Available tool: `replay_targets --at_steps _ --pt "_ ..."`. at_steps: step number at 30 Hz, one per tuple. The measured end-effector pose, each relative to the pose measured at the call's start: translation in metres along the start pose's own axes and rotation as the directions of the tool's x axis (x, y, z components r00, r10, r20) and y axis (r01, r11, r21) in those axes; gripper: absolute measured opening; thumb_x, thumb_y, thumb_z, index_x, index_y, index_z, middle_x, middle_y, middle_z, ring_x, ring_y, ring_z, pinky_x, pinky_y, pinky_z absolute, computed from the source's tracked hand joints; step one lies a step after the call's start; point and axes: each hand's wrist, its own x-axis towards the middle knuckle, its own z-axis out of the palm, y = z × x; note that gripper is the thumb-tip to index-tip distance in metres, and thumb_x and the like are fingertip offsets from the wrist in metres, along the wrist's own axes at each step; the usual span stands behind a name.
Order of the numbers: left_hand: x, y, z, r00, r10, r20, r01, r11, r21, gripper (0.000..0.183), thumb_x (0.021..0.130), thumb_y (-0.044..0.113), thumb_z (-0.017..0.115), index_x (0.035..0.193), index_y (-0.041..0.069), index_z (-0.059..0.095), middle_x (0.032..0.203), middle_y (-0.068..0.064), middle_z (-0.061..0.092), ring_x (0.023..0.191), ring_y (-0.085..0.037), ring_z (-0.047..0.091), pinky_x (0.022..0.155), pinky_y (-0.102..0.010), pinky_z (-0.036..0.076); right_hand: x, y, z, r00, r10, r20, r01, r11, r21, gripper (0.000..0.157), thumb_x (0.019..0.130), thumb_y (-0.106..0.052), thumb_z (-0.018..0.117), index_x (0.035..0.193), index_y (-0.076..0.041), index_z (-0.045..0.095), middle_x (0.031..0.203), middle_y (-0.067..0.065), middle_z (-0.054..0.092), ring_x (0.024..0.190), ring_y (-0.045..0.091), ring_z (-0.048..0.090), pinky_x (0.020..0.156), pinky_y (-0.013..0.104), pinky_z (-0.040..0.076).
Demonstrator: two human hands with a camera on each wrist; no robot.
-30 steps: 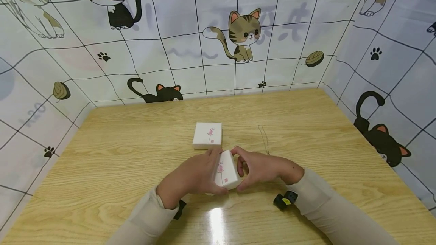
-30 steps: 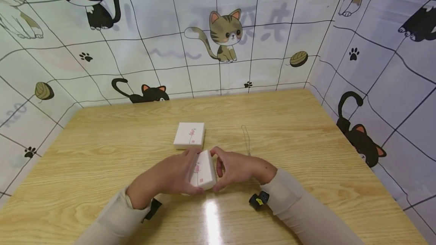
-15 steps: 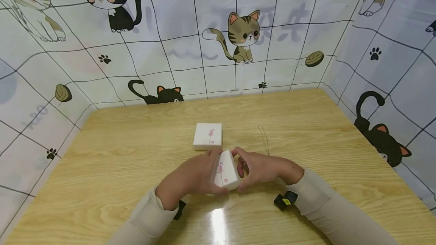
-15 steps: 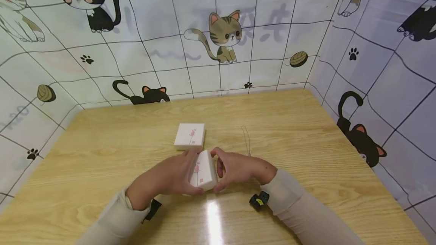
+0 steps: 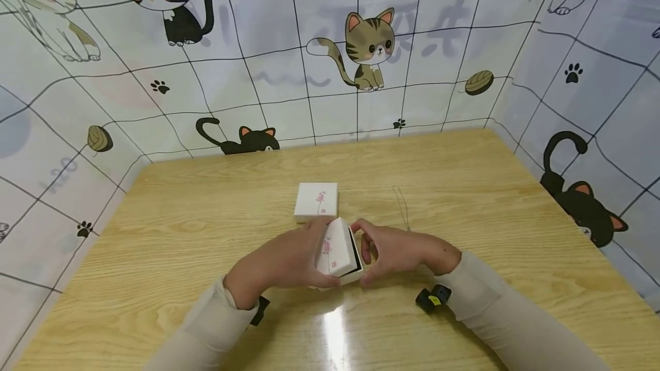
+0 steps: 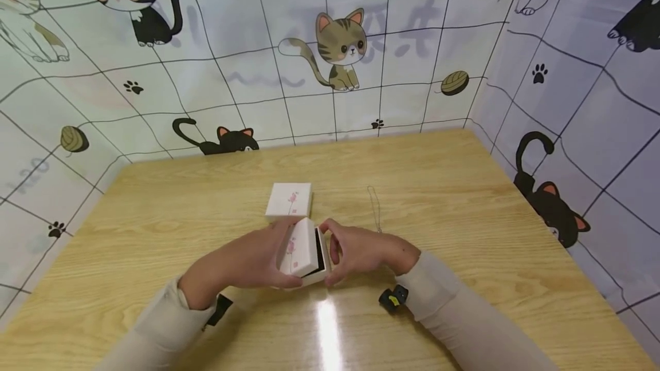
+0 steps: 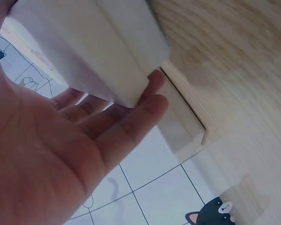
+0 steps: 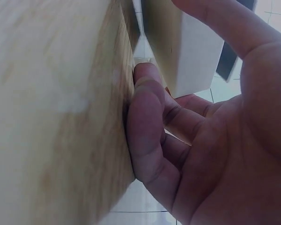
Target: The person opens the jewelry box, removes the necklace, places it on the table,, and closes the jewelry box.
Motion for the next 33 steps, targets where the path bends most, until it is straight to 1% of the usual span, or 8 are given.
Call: replay_targets --at_steps 5,8,12,16,19,22,26,33 --pt "-0.005 -0.006 -0.005 0.999 -0.046 0.007 0.047 0.998 -0.052 0.109 0.071 0.055 0.083 0.155 0.021 0.022 0.109 0.003 0.052 0.081 -0.008 0.058 0.072 -0.025 0.050 0.001 0.000 0.001 1.000 0.000 -0.024 -0.002 0.998 -0.057 0.088 0.075 -0.031 0.088 0.140 -0.010 0.033 0.090 0.004 0.062 0.073 0.011 0.054 0.066 0.023 0.043" --pt "-0.013 -0.013 -0.012 0.996 -0.088 -0.009 0.088 0.995 -0.051 0.111 0.070 0.054 0.084 0.156 0.023 0.022 0.112 0.004 0.051 0.082 -0.009 0.058 0.073 -0.027 0.050 0.002 0.000 0.003 0.999 0.005 -0.037 -0.009 0.996 -0.092 0.089 0.074 -0.034 0.088 0.140 -0.011 0.033 0.090 0.002 0.062 0.074 0.011 0.053 0.067 0.024 0.043" --pt "-0.028 -0.026 -0.018 0.989 -0.141 -0.035 0.141 0.990 -0.019 0.112 0.069 0.054 0.086 0.156 0.024 0.023 0.115 0.004 0.051 0.085 -0.010 0.055 0.074 -0.030 0.048 0.001 0.000 0.004 0.999 0.005 -0.039 -0.009 0.994 -0.108 0.092 0.074 -0.033 0.088 0.142 -0.008 0.032 0.090 0.002 0.061 0.075 0.012 0.053 0.069 0.025 0.044" --pt "-0.042 -0.044 -0.017 0.984 -0.171 -0.042 0.173 0.983 0.053 0.109 0.069 0.053 0.087 0.154 0.020 0.028 0.115 0.002 0.052 0.086 -0.010 0.052 0.074 -0.030 0.047 0.000 0.000 0.004 0.999 0.006 -0.037 -0.010 0.993 -0.120 0.094 0.074 -0.033 0.088 0.144 -0.007 0.031 0.089 0.002 0.061 0.074 0.011 0.052 0.069 0.025 0.044" --pt "-0.050 -0.057 -0.014 0.984 -0.171 -0.047 0.176 0.978 0.115 0.107 0.068 0.052 0.088 0.151 0.015 0.033 0.114 0.000 0.054 0.085 -0.011 0.052 0.076 -0.033 0.047 -0.001 0.000 0.004 0.999 0.003 -0.040 -0.008 0.994 -0.112 0.094 0.075 -0.032 0.088 0.145 -0.007 0.030 0.088 0.003 0.060 0.073 0.011 0.052 0.068 0.024 0.044" --pt "-0.056 -0.066 -0.012 0.984 -0.171 -0.051 0.177 0.969 0.171 0.105 0.068 0.051 0.089 0.150 0.013 0.036 0.122 -0.005 0.058 0.095 -0.015 0.056 0.086 -0.043 0.048 0.000 0.001 0.004 0.999 -0.001 -0.044 -0.003 0.994 -0.106 0.094 0.075 -0.031 0.088 0.145 -0.007 0.030 0.087 0.002 0.060 0.073 0.010 0.053 0.068 0.024 0.044" --pt "-0.059 -0.073 -0.010 0.983 -0.169 -0.065 0.179 0.957 0.228 0.103 0.067 0.051 0.089 0.148 0.013 0.039 0.134 -0.012 0.057 0.113 -0.024 0.058 0.095 -0.057 0.045 0.000 0.002 0.004 0.999 -0.009 -0.046 0.005 0.995 -0.105 0.094 0.075 -0.031 0.088 0.144 -0.007 0.030 0.085 0.001 0.060 0.072 0.009 0.053 0.067 0.023 0.044" --pt "-0.060 -0.076 -0.010 0.988 -0.140 -0.071 0.155 0.941 0.301 0.099 0.066 0.049 0.089 0.144 0.010 0.044 0.120 -0.008 0.057 0.102 -0.020 0.054 0.088 -0.053 0.047 0.000 0.001 0.004 0.999 0.003 -0.047 -0.009 0.992 -0.128 0.096 0.074 -0.031 0.088 0.146 -0.005 0.030 0.072 -0.003 0.055 0.062 0.007 0.049 0.059 0.022 0.041"
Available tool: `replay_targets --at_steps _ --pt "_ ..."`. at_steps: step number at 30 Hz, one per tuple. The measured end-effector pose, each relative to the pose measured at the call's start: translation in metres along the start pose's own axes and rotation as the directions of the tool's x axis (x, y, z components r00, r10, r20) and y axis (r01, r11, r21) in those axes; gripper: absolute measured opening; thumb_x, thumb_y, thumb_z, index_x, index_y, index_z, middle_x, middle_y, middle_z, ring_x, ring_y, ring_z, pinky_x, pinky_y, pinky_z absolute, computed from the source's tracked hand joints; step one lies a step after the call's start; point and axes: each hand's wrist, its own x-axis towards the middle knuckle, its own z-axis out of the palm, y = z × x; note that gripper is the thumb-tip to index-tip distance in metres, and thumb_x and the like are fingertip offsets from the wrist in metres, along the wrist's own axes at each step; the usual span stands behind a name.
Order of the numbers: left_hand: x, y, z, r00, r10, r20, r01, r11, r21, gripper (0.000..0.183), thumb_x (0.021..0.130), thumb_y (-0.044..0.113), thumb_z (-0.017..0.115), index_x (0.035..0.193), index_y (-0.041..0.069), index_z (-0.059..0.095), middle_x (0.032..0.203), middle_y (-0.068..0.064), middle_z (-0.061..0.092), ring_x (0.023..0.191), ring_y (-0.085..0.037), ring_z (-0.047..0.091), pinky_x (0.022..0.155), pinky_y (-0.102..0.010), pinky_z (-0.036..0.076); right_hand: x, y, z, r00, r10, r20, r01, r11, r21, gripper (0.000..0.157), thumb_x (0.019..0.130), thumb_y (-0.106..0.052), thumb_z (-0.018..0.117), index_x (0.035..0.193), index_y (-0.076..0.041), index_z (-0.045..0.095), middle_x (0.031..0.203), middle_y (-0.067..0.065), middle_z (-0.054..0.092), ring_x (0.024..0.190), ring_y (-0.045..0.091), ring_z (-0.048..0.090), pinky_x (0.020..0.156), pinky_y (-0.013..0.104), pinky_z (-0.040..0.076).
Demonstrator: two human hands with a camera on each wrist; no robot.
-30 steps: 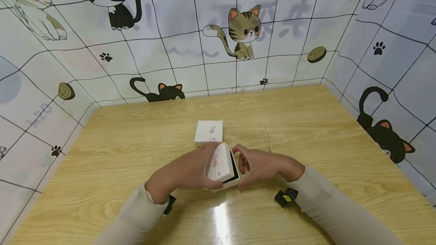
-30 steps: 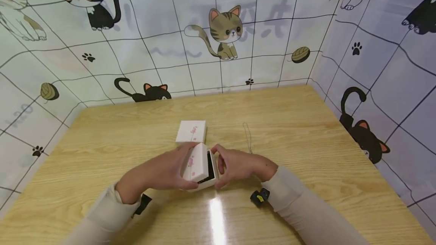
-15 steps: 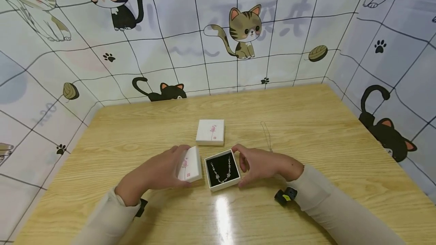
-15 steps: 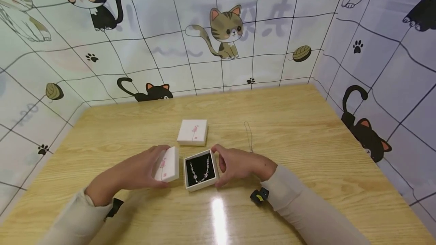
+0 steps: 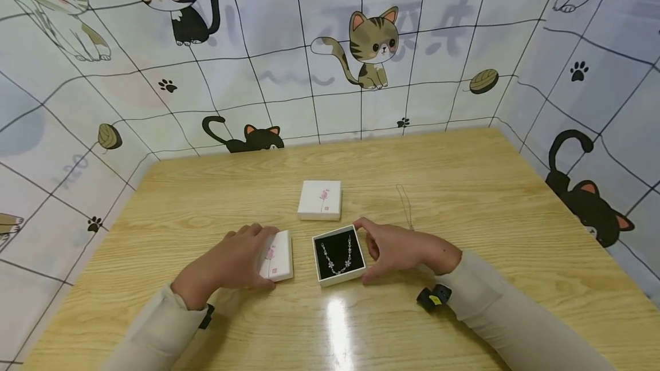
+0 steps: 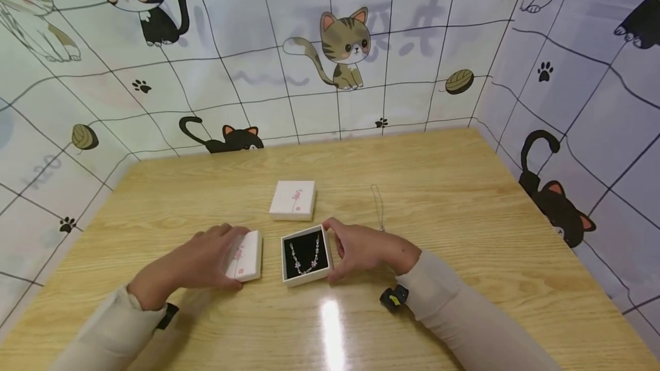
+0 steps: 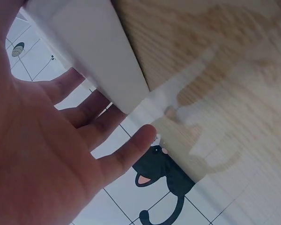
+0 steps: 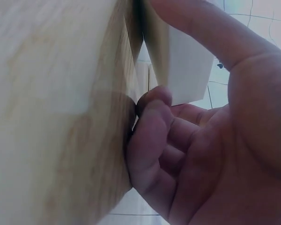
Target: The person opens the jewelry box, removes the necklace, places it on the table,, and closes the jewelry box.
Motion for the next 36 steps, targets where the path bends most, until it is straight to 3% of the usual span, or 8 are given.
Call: replay_targets --at_steps 5,9,13,15,21,27,36 --pt "0.001 -0.001 0.000 1.000 -0.004 0.010 0.004 1.000 -0.002 0.099 0.065 0.051 0.090 0.145 0.012 0.046 0.122 -0.008 0.056 0.103 -0.020 0.054 0.086 -0.048 0.046 0.001 -0.001 0.000 1.000 0.019 -0.002 -0.019 0.999 -0.046 0.096 0.073 -0.031 0.089 0.145 -0.004 0.031 0.070 -0.004 0.055 0.060 0.008 0.049 0.056 0.023 0.040" --pt "0.003 0.007 -0.005 1.000 0.010 -0.021 -0.011 0.999 -0.044 0.097 0.069 0.056 0.086 0.148 0.015 0.046 0.128 -0.008 0.054 0.114 -0.025 0.054 0.094 -0.053 0.044 0.001 -0.003 0.000 1.000 0.025 -0.001 -0.025 0.997 -0.067 0.097 0.073 -0.032 0.089 0.146 -0.004 0.031 0.071 -0.004 0.057 0.061 0.008 0.050 0.057 0.023 0.041" --pt "0.012 0.033 -0.015 0.988 0.079 -0.130 -0.090 0.993 -0.080 0.075 0.084 0.055 0.074 0.145 0.018 0.051 0.135 -0.009 0.054 0.122 -0.029 0.054 0.102 -0.056 0.042 0.000 -0.003 -0.002 1.000 0.027 -0.008 -0.027 0.997 -0.069 0.097 0.073 -0.030 0.089 0.146 -0.004 0.031 0.070 -0.004 0.057 0.060 0.008 0.051 0.057 0.023 0.042" --pt "0.017 0.048 -0.019 0.978 0.119 -0.170 -0.133 0.989 -0.071 0.063 0.090 0.052 0.069 0.141 0.019 0.055 0.132 -0.007 0.056 0.118 -0.028 0.057 0.101 -0.053 0.044 0.000 -0.003 -0.002 1.000 0.024 -0.010 -0.025 0.998 -0.062 0.096 0.073 -0.030 0.089 0.145 -0.004 0.031 0.070 -0.004 0.056 0.060 0.008 0.051 0.056 0.023 0.042" --pt "0.032 0.080 -0.011 0.958 0.205 -0.202 -0.206 0.978 0.016 0.047 0.091 0.048 0.070 0.129 0.021 0.063 0.122 -0.004 0.061 0.102 -0.021 0.062 0.085 -0.044 0.051 0.001 -0.003 0.000 1.000 0.017 -0.004 -0.017 0.999 -0.035 0.097 0.073 -0.030 0.089 0.146 -0.005 0.031 0.070 -0.003 0.057 0.060 0.007 0.050 0.055 0.023 0.040" --pt "0.042 0.087 -0.002 0.949 0.209 -0.236 -0.192 0.977 0.091 0.044 0.088 0.048 0.073 0.122 0.021 0.067 0.114 -0.003 0.062 0.101 -0.021 0.062 0.082 -0.044 0.052 0.002 -0.005 -0.002 1.000 0.026 -0.013 -0.026 0.999 -0.043 0.098 0.073 -0.031 0.089 0.146 -0.005 0.030 0.071 -0.003 0.057 0.060 0.007 0.050 0.055 0.023 0.040" --pt "0.046 0.091 -0.001 0.966 0.184 -0.183 -0.164 0.979 0.117 0.043 0.088 0.047 0.073 0.120 0.018 0.070 0.111 -0.002 0.062 0.103 -0.023 0.064 0.084 -0.045 0.053 0.001 -0.006 0.000 0.998 0.055 -0.003 -0.055 0.998 -0.036 0.098 0.072 -0.032 0.090 0.146 -0.006 0.031 0.071 -0.004 0.057 0.060 0.007 0.050 0.055 0.023 0.040"
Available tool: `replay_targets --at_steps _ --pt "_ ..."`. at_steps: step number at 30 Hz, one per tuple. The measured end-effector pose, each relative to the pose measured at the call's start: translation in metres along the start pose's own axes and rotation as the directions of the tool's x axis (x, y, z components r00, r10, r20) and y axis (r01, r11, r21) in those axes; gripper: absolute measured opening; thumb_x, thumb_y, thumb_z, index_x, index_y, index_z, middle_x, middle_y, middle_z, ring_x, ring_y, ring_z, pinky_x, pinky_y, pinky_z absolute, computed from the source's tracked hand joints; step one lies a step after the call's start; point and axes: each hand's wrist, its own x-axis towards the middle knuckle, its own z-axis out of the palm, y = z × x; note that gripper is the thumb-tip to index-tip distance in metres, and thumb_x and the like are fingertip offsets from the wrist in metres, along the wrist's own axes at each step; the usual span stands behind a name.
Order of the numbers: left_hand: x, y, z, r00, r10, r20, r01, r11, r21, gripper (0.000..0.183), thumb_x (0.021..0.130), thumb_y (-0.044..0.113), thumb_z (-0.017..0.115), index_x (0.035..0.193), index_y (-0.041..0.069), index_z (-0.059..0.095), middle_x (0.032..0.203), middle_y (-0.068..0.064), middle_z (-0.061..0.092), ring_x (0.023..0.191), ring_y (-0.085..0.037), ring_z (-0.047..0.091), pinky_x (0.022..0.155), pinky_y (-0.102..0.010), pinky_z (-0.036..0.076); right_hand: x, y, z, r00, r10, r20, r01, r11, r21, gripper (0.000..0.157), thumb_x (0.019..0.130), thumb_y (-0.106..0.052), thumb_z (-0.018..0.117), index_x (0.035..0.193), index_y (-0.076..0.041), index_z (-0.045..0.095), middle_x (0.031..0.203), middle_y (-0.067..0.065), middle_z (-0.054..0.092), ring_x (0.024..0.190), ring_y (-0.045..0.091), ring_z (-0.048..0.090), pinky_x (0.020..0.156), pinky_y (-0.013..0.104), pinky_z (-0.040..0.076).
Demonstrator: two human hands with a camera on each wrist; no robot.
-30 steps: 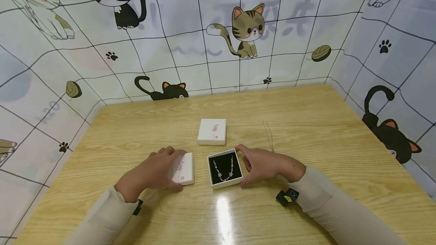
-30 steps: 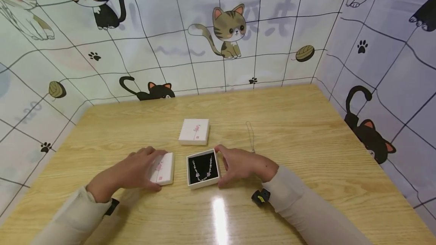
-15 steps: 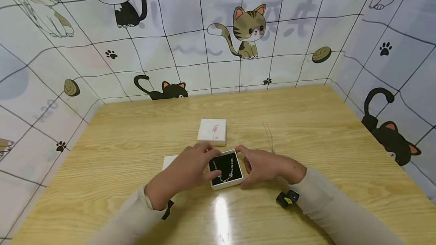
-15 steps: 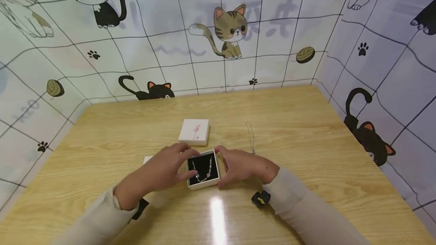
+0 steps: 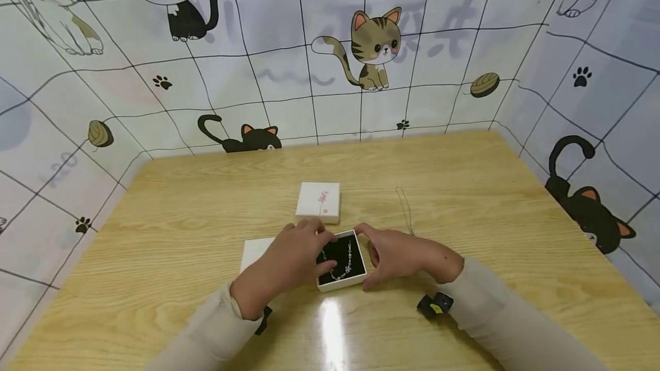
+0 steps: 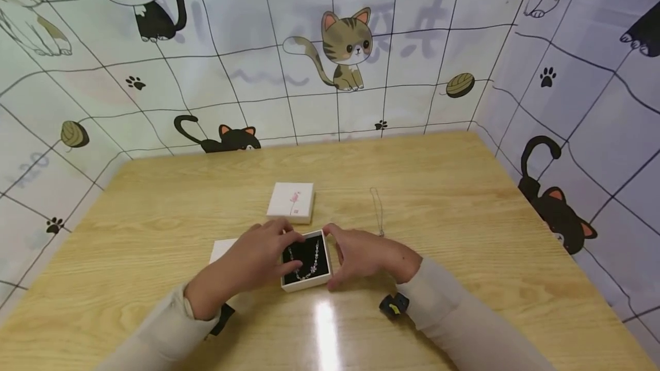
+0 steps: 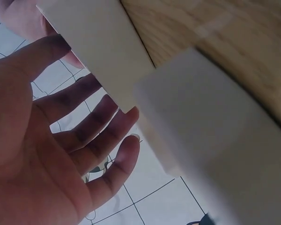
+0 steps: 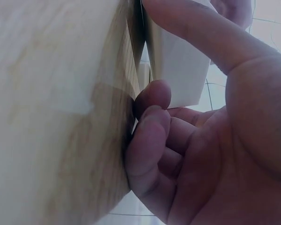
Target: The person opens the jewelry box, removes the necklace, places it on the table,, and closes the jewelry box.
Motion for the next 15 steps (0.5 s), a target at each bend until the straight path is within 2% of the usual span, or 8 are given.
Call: replay_targets --at_steps 15 --pt "0.0072 -0.0010 0.0055 0.999 -0.034 0.042 0.035 0.999 -0.021 0.047 0.086 0.050 0.075 0.120 0.019 0.070 0.114 -0.003 0.063 0.100 -0.023 0.066 0.085 -0.046 0.054 -0.0003 -0.0023 0.0002 1.000 0.005 -0.012 -0.006 1.000 -0.013 0.098 0.073 -0.033 0.089 0.147 -0.006 0.030 0.072 -0.004 0.059 0.060 0.007 0.051 0.055 0.023 0.041"
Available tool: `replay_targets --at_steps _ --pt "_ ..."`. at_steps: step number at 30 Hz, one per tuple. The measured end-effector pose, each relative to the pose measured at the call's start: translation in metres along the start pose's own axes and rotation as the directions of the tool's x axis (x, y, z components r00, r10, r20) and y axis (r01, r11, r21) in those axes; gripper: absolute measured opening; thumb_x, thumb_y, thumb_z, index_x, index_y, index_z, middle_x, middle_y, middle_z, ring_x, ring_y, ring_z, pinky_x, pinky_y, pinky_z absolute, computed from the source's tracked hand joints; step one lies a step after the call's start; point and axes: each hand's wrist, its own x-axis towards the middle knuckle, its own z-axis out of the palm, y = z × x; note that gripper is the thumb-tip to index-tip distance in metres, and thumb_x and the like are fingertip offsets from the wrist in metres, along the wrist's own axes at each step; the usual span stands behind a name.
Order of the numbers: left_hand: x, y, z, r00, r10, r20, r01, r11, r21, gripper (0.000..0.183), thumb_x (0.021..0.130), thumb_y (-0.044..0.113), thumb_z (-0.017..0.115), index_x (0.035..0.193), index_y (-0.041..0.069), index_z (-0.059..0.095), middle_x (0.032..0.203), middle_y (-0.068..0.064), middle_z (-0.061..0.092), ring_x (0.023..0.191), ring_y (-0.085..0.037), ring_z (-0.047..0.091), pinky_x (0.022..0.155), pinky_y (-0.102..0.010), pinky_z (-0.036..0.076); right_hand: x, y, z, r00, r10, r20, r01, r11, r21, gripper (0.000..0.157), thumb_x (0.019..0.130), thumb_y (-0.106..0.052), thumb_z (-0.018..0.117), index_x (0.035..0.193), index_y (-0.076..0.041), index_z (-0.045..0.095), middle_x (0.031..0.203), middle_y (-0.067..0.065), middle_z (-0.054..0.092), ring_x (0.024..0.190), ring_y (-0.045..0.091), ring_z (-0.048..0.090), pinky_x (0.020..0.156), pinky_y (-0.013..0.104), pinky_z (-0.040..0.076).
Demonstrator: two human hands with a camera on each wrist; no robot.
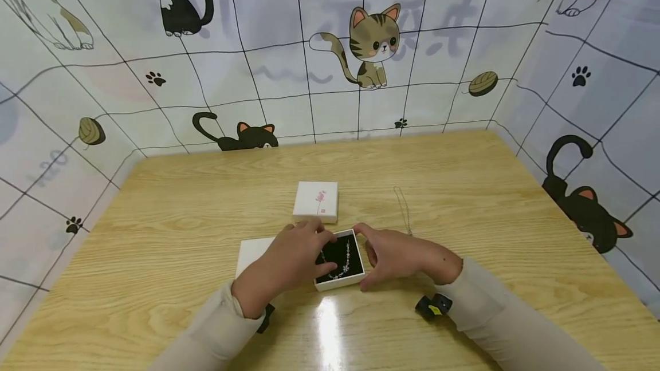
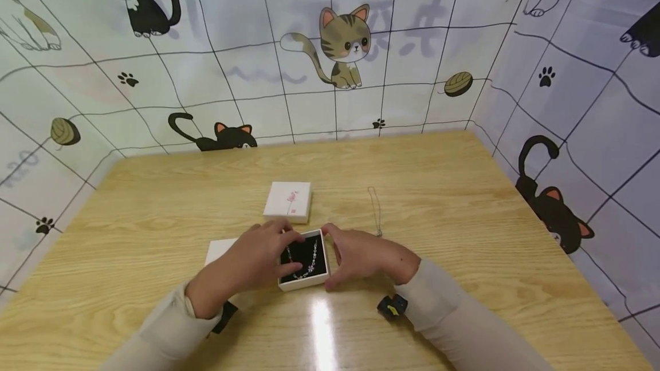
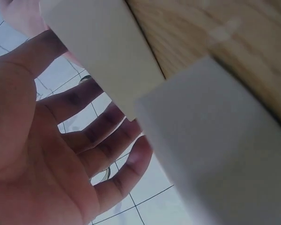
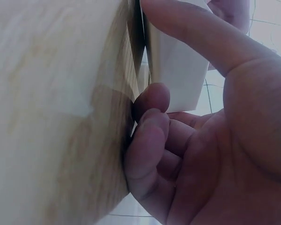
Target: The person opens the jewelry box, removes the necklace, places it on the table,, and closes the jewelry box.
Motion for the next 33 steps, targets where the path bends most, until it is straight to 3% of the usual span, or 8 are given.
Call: replay_targets --at_steps 10,17,26,33 --pt "-0.0031 -0.0019 0.0039 1.000 -0.009 0.011 0.009 0.999 -0.051 0.048 0.085 0.044 0.078 0.120 0.013 0.070 0.110 -0.005 0.061 0.091 -0.018 0.063 0.073 -0.032 0.056 0.0019 -0.0034 0.0018 1.000 0.007 0.016 -0.008 0.999 0.031 0.102 0.076 -0.036 0.087 0.152 -0.008 0.025 0.070 -0.004 0.059 0.058 0.006 0.050 0.054 0.022 0.041" --pt "-0.0025 -0.0022 0.0050 1.000 0.007 0.016 -0.006 0.999 -0.047 0.048 0.086 0.044 0.077 0.121 0.011 0.070 0.109 -0.006 0.061 0.091 -0.020 0.064 0.071 -0.032 0.056 0.0022 -0.0042 -0.0002 0.999 0.013 0.034 -0.016 0.996 0.090 0.101 0.079 -0.046 0.083 0.157 -0.021 0.023 0.067 -0.004 0.055 0.058 0.007 0.047 0.053 0.024 0.039" --pt "0.0024 -0.0004 0.0045 0.990 -0.021 0.138 0.029 0.998 -0.053 0.053 0.093 0.047 0.068 0.133 0.013 0.065 0.117 -0.006 0.063 0.105 -0.020 0.061 0.078 -0.034 0.056 0.0015 -0.0019 -0.0029 0.998 0.035 0.045 -0.040 0.993 0.109 0.098 0.081 -0.047 0.081 0.156 -0.019 0.025 0.068 -0.003 0.057 0.057 0.008 0.046 0.053 0.024 0.038" --pt "0.0034 -0.0011 0.0061 0.988 -0.030 0.151 0.041 0.997 -0.065 0.052 0.092 0.048 0.068 0.133 0.015 0.065 0.118 -0.005 0.063 0.107 -0.019 0.060 0.080 -0.036 0.056 0.0017 -0.0004 -0.0022 0.998 0.037 0.043 -0.042 0.992 0.118 0.096 0.080 -0.047 0.081 0.155 -0.019 0.027 0.069 -0.002 0.058 0.058 0.009 0.047 0.053 0.024 0.038"
